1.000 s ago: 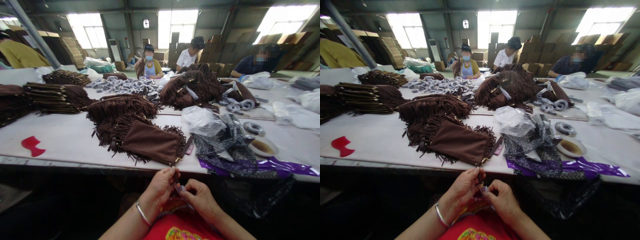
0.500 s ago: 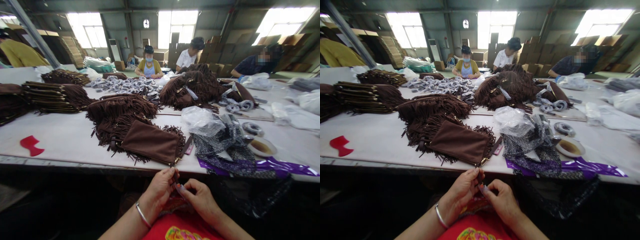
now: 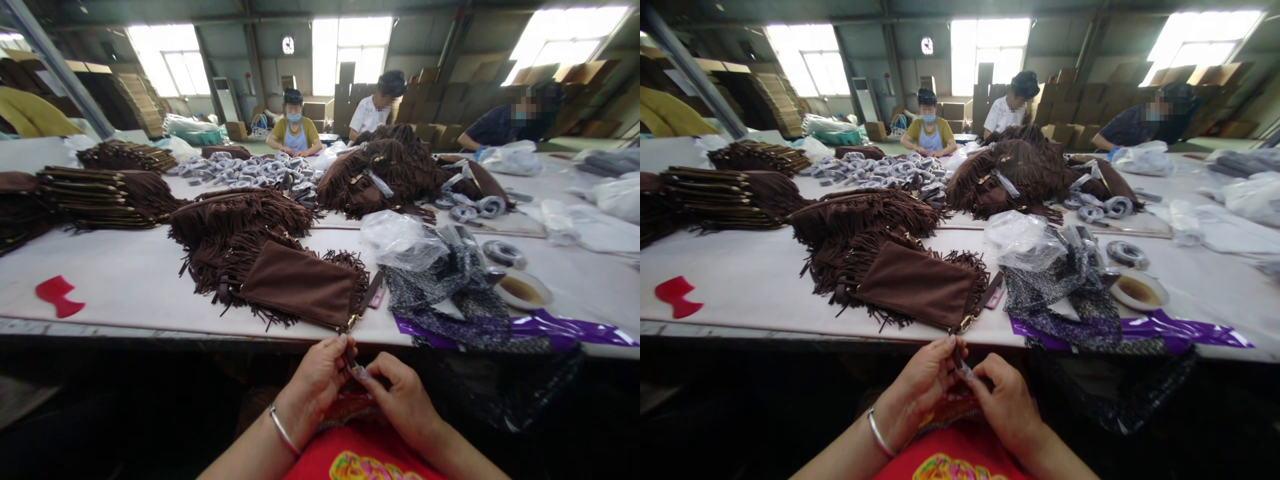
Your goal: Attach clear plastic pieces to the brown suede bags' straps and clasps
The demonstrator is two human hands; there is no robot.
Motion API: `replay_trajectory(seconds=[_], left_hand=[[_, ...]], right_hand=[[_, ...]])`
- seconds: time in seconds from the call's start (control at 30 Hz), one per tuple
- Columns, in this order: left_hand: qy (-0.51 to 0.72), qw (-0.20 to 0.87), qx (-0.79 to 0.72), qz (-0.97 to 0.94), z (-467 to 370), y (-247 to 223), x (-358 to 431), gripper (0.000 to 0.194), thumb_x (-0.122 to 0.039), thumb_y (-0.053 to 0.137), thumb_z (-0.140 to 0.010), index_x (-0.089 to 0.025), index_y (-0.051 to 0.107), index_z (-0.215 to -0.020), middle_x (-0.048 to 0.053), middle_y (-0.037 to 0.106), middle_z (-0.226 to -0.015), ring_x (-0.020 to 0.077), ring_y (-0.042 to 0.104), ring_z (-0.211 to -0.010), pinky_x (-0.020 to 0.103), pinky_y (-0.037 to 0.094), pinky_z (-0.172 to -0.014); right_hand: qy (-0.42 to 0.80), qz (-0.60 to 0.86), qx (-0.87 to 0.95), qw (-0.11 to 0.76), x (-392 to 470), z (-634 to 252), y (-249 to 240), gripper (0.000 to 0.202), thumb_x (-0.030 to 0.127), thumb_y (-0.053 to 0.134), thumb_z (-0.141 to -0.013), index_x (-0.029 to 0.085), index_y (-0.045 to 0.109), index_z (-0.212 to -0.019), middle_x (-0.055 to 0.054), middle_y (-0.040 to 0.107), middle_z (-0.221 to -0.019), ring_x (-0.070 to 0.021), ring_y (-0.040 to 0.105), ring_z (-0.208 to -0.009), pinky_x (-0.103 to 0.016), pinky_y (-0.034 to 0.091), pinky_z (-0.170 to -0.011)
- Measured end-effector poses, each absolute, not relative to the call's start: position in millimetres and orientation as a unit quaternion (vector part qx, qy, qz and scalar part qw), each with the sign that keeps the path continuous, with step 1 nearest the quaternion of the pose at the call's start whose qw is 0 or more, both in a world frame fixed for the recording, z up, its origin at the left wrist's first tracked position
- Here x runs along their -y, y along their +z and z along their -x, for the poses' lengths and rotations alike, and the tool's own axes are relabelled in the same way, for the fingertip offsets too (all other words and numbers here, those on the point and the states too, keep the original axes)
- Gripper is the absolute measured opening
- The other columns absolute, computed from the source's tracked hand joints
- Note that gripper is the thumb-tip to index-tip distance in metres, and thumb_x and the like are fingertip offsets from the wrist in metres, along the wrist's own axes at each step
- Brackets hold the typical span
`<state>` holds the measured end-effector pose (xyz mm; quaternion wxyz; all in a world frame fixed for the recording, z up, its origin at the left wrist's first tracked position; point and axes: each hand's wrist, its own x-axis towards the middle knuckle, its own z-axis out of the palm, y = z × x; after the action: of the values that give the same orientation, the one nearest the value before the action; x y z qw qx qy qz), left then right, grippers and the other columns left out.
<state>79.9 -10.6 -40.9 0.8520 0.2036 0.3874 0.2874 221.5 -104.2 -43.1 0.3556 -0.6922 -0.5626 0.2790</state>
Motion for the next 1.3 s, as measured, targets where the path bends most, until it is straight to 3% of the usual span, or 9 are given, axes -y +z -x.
replay_trajectory(seconds=[0.37,0.77,1.13,1.3], left_hand=[[0.301,0.859,-0.384,-0.158,-81.5,-42.7,8.3,0.013,-0.023,0.074,-0.078,-0.013,0.067,-0.082,0.004,0.066,-0.078,0.0136,0.060,-0.071,0.024,0.047,-0.062],[0.323,0.853,-0.371,-0.174,-86.4,-44.2,10.0,0.014,-0.024,0.075,-0.076,-0.013,0.066,-0.076,0.002,0.062,-0.070,0.0114,0.055,-0.065,0.022,0.041,-0.058],[0.303,0.832,-0.405,-0.227,-86.0,-42.7,15.7,0.030,-0.036,0.082,-0.069,-0.013,0.065,-0.079,0.001,0.061,-0.071,0.0119,0.055,-0.064,0.023,0.044,-0.059],[0.299,0.821,-0.415,-0.253,-77.1,-47.3,17.7,0.033,-0.041,0.078,-0.074,-0.014,0.066,-0.089,0.004,0.065,-0.079,0.0139,0.059,-0.069,0.025,0.047,-0.062]], right_hand=[[0.204,0.664,0.642,0.324,107.7,-223.2,-42.7,0.020,0.026,0.056,-0.095,0.021,0.064,-0.077,-0.003,0.060,-0.078,-0.0187,0.058,-0.076,-0.029,0.042,-0.069],[0.286,0.665,0.575,0.380,110.1,-217.2,-38.7,0.028,0.039,0.058,-0.094,0.021,0.066,-0.074,-0.002,0.062,-0.076,-0.0171,0.059,-0.071,-0.027,0.044,-0.065],[0.508,0.660,0.294,0.469,98.0,-207.6,-55.2,0.044,0.058,0.074,-0.070,0.015,0.069,-0.073,-0.005,0.068,-0.065,-0.0174,0.057,-0.056,-0.027,0.043,-0.051],[0.506,0.646,0.282,0.498,80.3,-204.0,-53.4,0.048,0.059,0.076,-0.066,0.013,0.069,-0.072,-0.006,0.069,-0.065,-0.0174,0.057,-0.056,-0.027,0.044,-0.052]])
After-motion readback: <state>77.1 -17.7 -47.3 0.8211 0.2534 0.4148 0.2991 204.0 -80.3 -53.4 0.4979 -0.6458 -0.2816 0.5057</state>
